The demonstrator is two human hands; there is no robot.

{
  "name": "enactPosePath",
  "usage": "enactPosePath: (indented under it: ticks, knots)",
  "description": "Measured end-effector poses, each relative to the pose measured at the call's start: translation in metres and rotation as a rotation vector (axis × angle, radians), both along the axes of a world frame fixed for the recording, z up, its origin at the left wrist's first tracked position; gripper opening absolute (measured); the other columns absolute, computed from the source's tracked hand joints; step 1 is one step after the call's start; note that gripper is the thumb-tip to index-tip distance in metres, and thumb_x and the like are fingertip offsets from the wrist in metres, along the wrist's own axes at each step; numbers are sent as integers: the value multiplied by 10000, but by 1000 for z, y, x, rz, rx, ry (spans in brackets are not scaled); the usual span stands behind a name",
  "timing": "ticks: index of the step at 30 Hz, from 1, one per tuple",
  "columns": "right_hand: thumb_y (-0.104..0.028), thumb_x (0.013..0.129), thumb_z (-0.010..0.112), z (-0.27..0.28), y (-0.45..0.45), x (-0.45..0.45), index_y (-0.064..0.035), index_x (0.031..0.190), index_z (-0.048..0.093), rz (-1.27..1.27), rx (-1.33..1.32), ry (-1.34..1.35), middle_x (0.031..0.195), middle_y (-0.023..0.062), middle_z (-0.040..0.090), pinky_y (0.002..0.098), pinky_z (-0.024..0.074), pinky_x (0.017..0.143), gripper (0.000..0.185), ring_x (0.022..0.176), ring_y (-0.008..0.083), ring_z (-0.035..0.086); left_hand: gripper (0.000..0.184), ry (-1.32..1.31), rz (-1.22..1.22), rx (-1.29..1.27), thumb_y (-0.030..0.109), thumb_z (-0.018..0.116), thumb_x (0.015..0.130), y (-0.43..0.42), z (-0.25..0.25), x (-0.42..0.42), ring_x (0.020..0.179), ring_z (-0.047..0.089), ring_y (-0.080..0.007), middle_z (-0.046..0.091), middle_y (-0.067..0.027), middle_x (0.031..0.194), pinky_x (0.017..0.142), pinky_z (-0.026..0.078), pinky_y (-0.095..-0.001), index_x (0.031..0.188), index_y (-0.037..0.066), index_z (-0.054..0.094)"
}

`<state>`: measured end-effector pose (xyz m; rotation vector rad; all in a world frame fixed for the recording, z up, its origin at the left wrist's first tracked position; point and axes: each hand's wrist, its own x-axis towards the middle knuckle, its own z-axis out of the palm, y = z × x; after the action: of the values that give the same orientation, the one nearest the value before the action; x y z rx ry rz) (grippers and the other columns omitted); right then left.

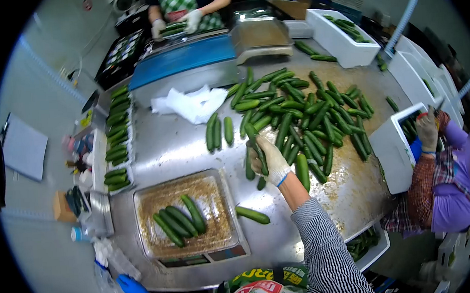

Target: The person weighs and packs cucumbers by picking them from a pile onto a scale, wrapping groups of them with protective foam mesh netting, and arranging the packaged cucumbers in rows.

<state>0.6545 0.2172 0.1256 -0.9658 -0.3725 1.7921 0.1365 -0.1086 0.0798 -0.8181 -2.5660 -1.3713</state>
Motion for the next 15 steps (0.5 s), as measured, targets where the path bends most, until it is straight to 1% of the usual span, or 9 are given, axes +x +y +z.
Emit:
enactPosePath:
  ticks: [4,5,7,8,9,11,12,13,15]
  knots:
    - [-155,860,668,14,-43,-46,-43,973,550,137,85,-183,620,6,477,283,343,406,198,433,122,435,291,-92,-25,-9,254,454,1041,8,25,19,678,391,-119,444,-1,758,609,368,-300,832,52,475]
    - [-64,858,605,25,-53,-55,-18,1055,532,183,108,-324,740,49,554,291,416,473,215,534,142,510,293,-137,-27,15,252,456,1040,14,33,28,674,391,-116,444,2,752,605,365,-298,828,50,476]
    - [-19,836,596,33,-75,-75,4,1235,487,174,129,-237,943,87,579,304,500,620,414,705,159,572,298,-184,-39,48,248,459,1038,18,40,35,667,393,-112,446,4,743,599,362,-295,821,44,479]
    - [5,817,592,41,-83,-80,-9,1398,389,237,126,-60,1076,106,549,316,520,742,615,841,172,584,301,-181,-45,55,246,460,1036,18,41,34,664,395,-111,448,4,739,597,361,-295,818,41,481]
    - [-37,830,589,33,-87,-86,-20,1507,295,283,174,-56,1127,127,578,303,523,758,738,850,177,599,304,-179,-53,61,245,462,1035,15,41,33,661,398,-110,450,4,735,594,361,-296,815,37,484]
    - [-121,861,579,44,-103,-97,73,1518,205,448,336,-672,1286,220,564,302,507,852,780,1027,248,612,328,-171,-32,55,240,442,1052,8,34,27,674,398,-142,453,-41,726,617,380,-327,832,-3,466]
    - [-216,888,569,33,-105,-107,105,1510,184,456,646,-1114,1370,307,509,363,525,861,800,1060,336,647,332,-183,-27,78,242,442,1054,6,29,25,675,396,-139,450,-40,724,617,379,-325,829,-2,462]
    - [-250,892,584,34,-111,-113,58,1514,233,545,678,-1333,1329,364,507,423,528,869,778,1032,419,654,336,-194,-23,99,244,441,1056,2,26,23,675,395,-136,447,-39,722,616,378,-323,827,-1,459]
    - [-274,898,598,64,-130,-126,10,1455,397,687,629,-1658,1172,338,608,422,535,866,656,987,410,666,328,-182,-27,104,250,447,1059,-4,32,25,671,392,-133,449,-20,734,612,377,-314,840,7,469]
